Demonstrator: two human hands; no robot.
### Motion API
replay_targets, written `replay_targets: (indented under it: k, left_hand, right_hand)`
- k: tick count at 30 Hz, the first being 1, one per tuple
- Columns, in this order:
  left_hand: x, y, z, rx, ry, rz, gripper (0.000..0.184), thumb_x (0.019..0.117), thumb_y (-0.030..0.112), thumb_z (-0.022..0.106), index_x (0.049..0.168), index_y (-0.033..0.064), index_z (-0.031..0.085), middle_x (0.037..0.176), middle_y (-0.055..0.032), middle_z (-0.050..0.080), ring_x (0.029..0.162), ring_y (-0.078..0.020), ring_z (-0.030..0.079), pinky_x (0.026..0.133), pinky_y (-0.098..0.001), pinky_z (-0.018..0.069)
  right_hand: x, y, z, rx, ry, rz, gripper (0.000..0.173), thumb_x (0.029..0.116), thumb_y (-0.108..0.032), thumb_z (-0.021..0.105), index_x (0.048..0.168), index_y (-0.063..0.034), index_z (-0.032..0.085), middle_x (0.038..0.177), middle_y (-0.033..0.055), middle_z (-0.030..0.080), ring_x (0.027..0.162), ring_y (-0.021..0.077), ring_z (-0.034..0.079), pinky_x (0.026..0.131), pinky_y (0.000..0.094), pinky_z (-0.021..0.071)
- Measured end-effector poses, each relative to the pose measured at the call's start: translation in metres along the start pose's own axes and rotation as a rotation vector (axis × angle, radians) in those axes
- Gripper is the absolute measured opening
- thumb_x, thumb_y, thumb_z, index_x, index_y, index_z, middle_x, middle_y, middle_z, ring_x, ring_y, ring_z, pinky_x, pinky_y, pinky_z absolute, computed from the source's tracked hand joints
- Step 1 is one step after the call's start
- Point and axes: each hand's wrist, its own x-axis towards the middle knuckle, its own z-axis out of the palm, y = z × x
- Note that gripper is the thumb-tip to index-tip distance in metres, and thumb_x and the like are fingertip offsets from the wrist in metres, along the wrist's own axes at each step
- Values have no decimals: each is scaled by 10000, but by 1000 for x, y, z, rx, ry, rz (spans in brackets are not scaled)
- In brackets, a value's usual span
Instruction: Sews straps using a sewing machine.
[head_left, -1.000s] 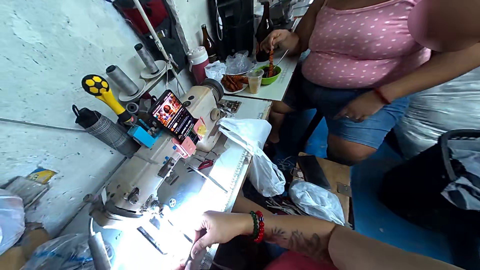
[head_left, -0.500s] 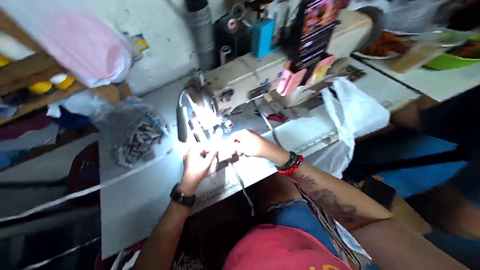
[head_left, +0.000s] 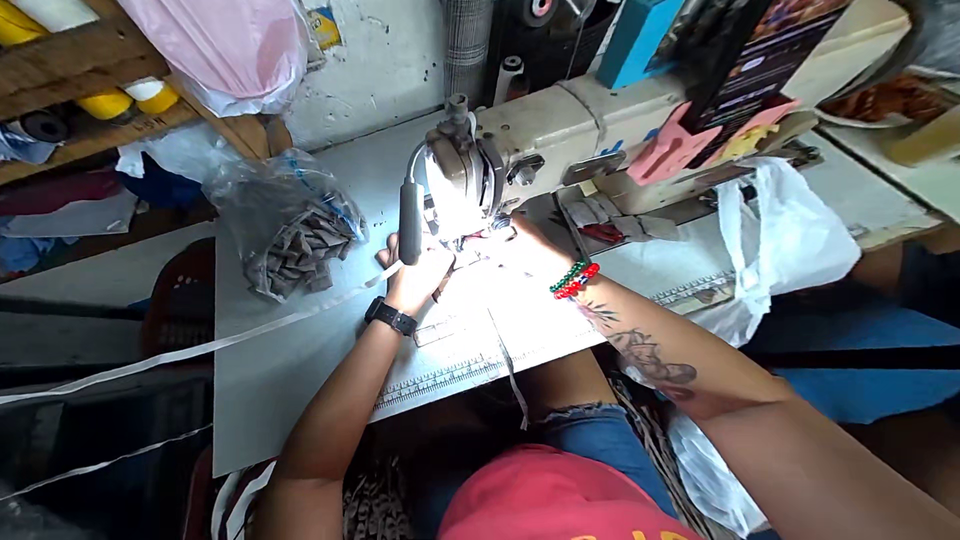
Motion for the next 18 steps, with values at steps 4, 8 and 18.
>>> replay_targets:
  k: [4,8,18]
  left_hand:
    - [-16,3,-11,-70,33,282,172,970,289,648,951,157,756,1130,-45,691,1140,-236,602,1006,-544,409]
    - [-25,-4,-7,7,-22,487,216,984,278,598,1000,196,797,1094,32,732,1145,-200,604,1058,-532,358]
    - [-2,-2,2,76,67,380,165,941,278,645,853,175,739,883,-19,675,982,-231,598,973,-516,328]
  right_hand:
    - [-17,12,-1,-205,83,-314,202,956,-221,712,1062,-57,762,1033,168,732,994,344,700,884,551,548]
    - [-16,33,-6,-292,49,-651,197,953,-203,658,1052,-101,795,1065,118,760,1064,331,700,914,511,547]
    - [13,16,-13,-185,-81,-387,294,909,-277,740,963,11,751,907,200,722,913,347,688,873,529,504]
